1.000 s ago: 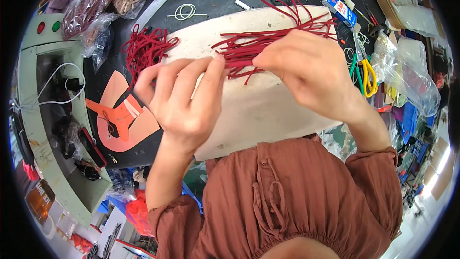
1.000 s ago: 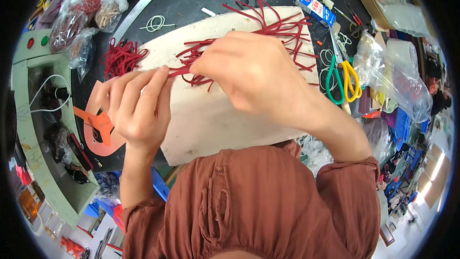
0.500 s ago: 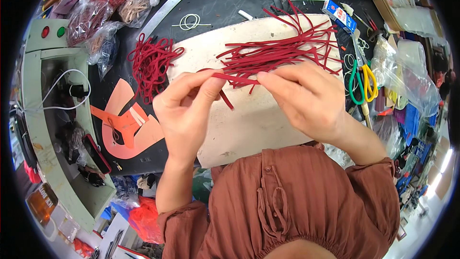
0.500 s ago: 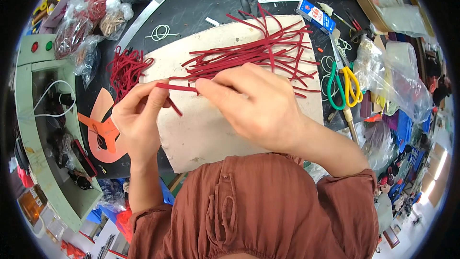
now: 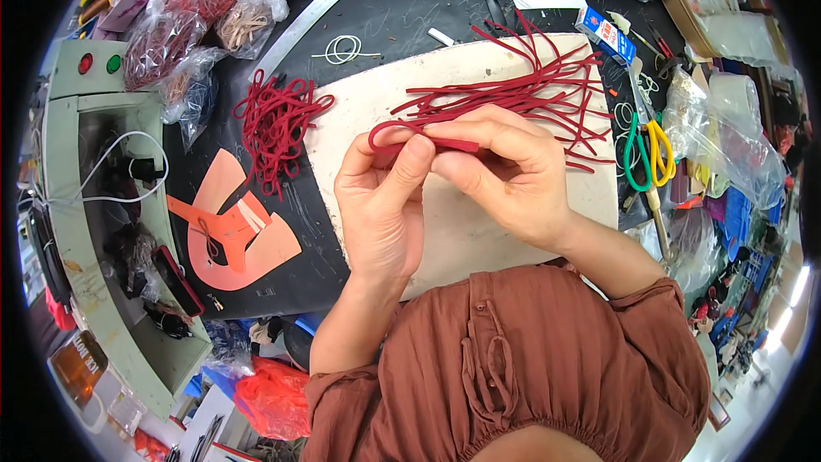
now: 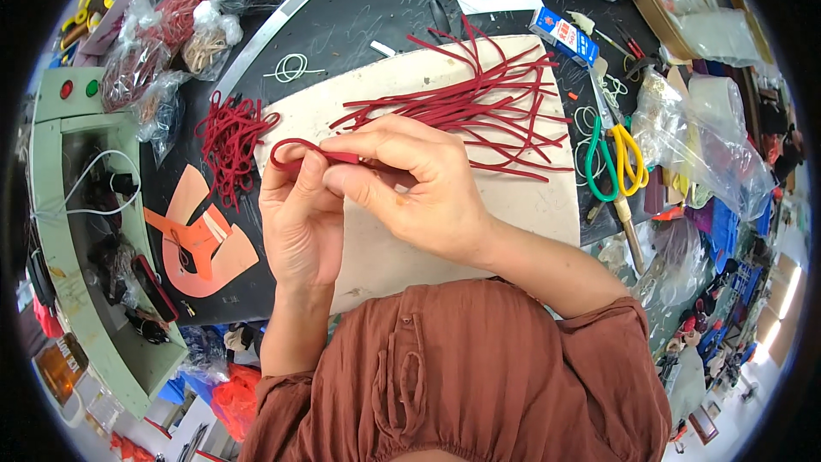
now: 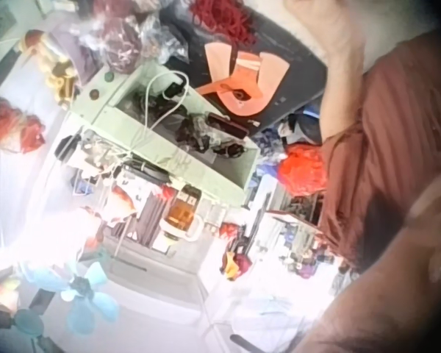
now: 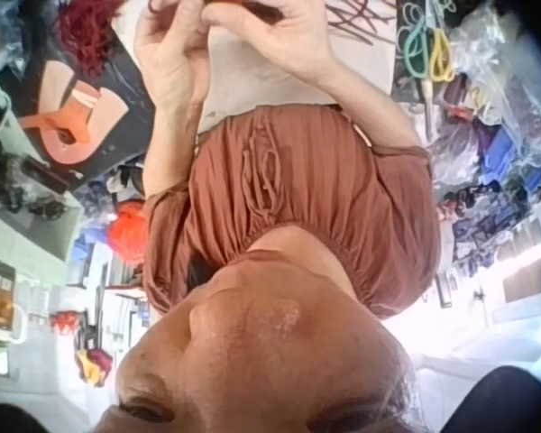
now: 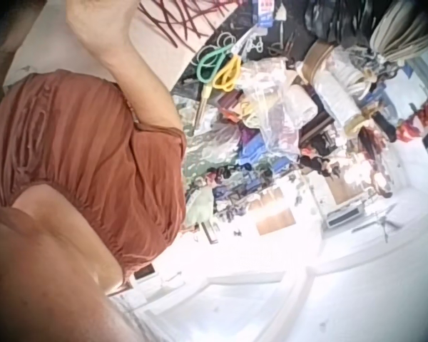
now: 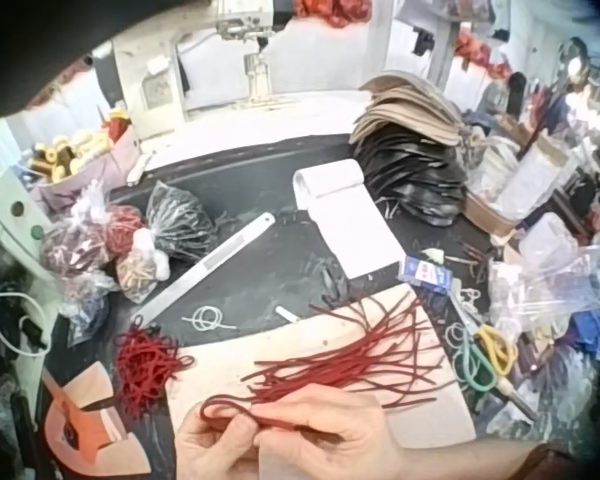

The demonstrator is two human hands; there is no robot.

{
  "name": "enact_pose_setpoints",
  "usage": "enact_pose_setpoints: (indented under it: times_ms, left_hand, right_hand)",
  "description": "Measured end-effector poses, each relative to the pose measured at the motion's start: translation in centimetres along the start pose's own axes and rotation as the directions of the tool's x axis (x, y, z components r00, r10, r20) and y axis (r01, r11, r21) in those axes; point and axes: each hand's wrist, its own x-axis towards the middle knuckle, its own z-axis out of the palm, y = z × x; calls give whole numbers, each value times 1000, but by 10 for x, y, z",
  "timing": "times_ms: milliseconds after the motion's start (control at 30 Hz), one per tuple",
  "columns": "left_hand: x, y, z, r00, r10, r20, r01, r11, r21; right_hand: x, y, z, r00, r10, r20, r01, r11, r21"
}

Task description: Tying bundles of red decorative cords at a workshop table.

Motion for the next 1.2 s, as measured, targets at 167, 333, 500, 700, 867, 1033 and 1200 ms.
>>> enact_pose_setpoints:
  times_ms: [167, 333, 500, 700, 867, 1033, 1200]
  left_hand:
    - [0, 13, 1, 986, -110, 125, 101, 992, 76]
    - [-1, 23, -4, 970, -29, 241, -69, 918, 391]
    - [3, 18, -8, 798, 388, 461, -600, 449, 662]
    - [-10, 19, -6, 407, 364, 838, -897, -12, 442]
    - [-6, 13, -16, 515, 519, 682, -830, 104, 548]
    - [-5, -5, -11, 951, 296, 87, -308, 920, 241]
    - [-12, -14, -14, 913, 375, 163, -408, 849, 335]
  right_hand:
    - [5, -2, -13, 990, 133, 43, -137, 982, 132]
    - [6, -6, -30, 941, 239, 242, -244, 970, -7]
    - [7, -9, -31, 948, 197, 250, -179, 980, -93]
    - [6, -5, -39, 897, -263, 356, 437, 652, -619]
    - [1, -15, -30, 967, 174, 186, -126, 962, -242]
    - [6, -16, -27, 823, 391, 411, -563, 655, 504]
    - [4, -15, -15, 902, 378, 206, -431, 783, 448]
